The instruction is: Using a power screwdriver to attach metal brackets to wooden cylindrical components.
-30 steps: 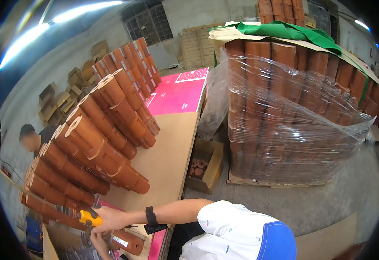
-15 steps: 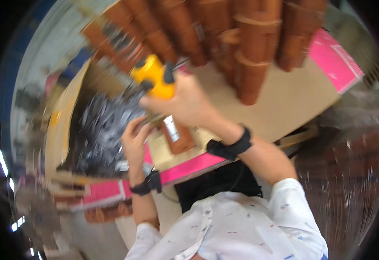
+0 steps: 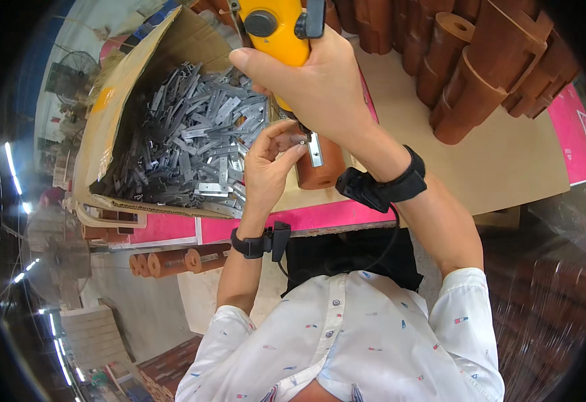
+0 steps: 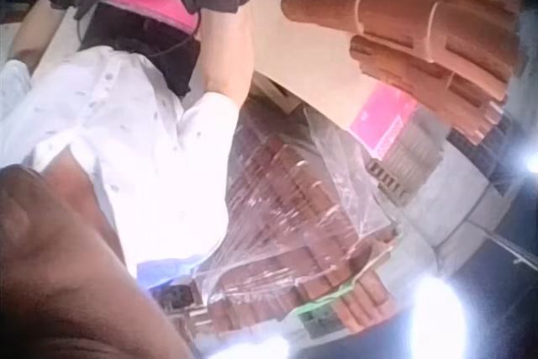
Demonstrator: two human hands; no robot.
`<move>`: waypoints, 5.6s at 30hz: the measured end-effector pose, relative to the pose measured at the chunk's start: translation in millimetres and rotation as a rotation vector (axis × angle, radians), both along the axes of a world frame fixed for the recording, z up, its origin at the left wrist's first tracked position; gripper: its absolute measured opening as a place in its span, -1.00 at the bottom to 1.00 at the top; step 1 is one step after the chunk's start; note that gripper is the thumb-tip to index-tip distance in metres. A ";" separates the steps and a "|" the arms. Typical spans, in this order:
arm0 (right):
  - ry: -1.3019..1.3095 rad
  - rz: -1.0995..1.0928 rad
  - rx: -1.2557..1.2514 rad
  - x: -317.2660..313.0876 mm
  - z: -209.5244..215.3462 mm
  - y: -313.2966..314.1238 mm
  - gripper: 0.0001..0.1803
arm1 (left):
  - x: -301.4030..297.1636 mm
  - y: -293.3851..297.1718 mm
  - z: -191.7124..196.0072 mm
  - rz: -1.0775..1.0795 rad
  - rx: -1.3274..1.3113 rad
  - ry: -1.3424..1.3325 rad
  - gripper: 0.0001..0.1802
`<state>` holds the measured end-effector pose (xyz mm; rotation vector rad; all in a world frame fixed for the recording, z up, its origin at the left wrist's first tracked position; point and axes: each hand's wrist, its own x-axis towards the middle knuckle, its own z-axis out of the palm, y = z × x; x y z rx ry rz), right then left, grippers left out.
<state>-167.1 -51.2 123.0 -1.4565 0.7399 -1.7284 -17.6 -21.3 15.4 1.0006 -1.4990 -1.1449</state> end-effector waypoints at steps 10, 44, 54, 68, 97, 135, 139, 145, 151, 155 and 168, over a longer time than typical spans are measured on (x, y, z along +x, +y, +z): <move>0.028 0.020 -0.010 2.7 -2.8 -1.4 -0.77 | -2.8 -3.2 1.7 -0.003 0.018 -0.012 -0.60; 0.153 -0.182 -0.160 9.2 -13.4 -28.6 -0.65 | -5.1 -28.2 4.3 0.104 -0.158 -0.268 -0.75; 0.211 -0.186 -0.117 8.3 -20.2 -29.0 -0.63 | -6.1 -29.2 0.2 0.092 -0.135 -0.296 -0.78; 0.194 -0.126 -0.230 13.2 -23.7 -32.5 -0.65 | -6.2 -26.5 1.4 0.134 -0.176 -0.320 -0.75; 0.068 0.169 0.067 14.8 -21.4 -24.1 -0.68 | 0.9 0.9 -10.8 -0.101 -0.134 -0.439 0.41; 0.241 -0.115 -0.095 14.3 -39.2 -26.9 -0.75 | -25.4 -156.4 -32.1 -0.091 -0.439 -0.528 -0.69; 0.245 -0.116 -0.086 14.3 -42.2 -28.5 -0.74 | -21.5 -151.3 -37.8 -0.043 -0.481 -0.463 -0.70; 0.190 -0.137 -0.101 18.2 -38.1 -23.1 -0.67 | -14.8 -136.3 -44.5 0.093 -0.553 -0.343 -0.71; 0.144 -0.142 -0.100 17.1 -27.0 -28.8 -0.59 | 4.1 -93.5 -16.1 0.276 -0.283 -0.156 -0.83; 0.083 -0.062 -0.058 6.5 -14.5 -16.4 -0.63 | 7.3 -37.9 2.2 0.230 -0.044 0.015 -0.86; 0.124 0.017 -0.035 0.8 -4.8 11.4 -0.75 | 6.5 15.0 -2.7 0.058 0.090 0.110 -0.64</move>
